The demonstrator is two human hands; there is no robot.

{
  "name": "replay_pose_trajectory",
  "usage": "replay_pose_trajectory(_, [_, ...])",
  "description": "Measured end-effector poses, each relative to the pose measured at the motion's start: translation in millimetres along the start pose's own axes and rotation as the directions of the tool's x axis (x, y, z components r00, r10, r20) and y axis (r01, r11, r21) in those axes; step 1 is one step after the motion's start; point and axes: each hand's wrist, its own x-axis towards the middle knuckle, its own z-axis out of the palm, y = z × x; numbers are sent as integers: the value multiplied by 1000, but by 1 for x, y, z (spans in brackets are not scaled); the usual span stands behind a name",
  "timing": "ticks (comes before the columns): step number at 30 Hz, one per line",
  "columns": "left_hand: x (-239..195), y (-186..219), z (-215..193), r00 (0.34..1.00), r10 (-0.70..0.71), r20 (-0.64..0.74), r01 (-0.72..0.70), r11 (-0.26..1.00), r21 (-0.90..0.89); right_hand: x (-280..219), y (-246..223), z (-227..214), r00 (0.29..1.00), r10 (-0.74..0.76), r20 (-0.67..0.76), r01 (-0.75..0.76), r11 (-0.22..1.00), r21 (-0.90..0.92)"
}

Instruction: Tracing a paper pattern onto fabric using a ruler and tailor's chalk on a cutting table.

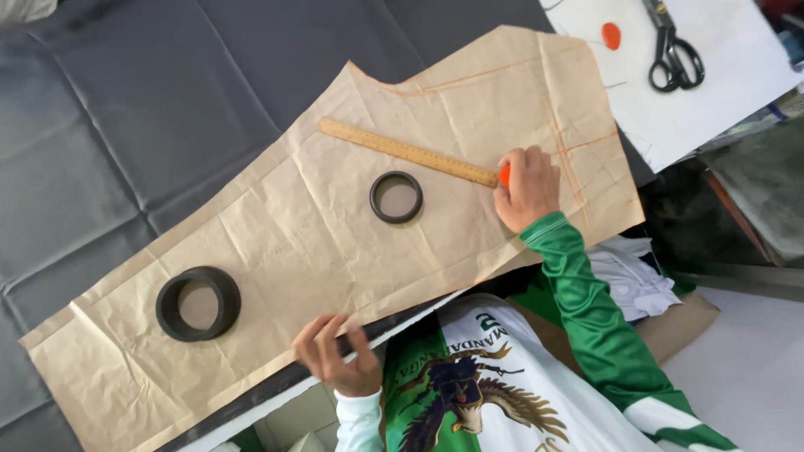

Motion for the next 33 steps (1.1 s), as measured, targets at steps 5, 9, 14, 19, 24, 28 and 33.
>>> replay_pose_trajectory(5, [18,43,59,942,207,263,-107,931,-350,4,19,8,999,36,31,-37,999,22])
replay_pose_trajectory(9, [28,83,115,844,337,417,-107,869,-484,32,71,16,996,41,74,-39,999,-32])
replay_pose_trajectory(14, [45,127,197,805,317,501,-162,930,-328,94,138,12,993,-46,105,52,997,-53])
replay_pose_trajectory(19, [68,146,288,771,25,636,-48,999,19,178,164,7,971,-179,158,190,980,-56])
replay_pose_trajectory(24, [82,163,324,751,-193,632,12,960,278,229,184,18,921,-365,136,342,925,167])
replay_pose_trajectory(28, [89,159,342,790,-271,550,33,914,404,266,185,26,900,-426,92,389,880,274])
replay_pose_trajectory(33, [89,150,348,780,-311,543,55,899,435,291,188,24,911,-409,62,294,746,598])
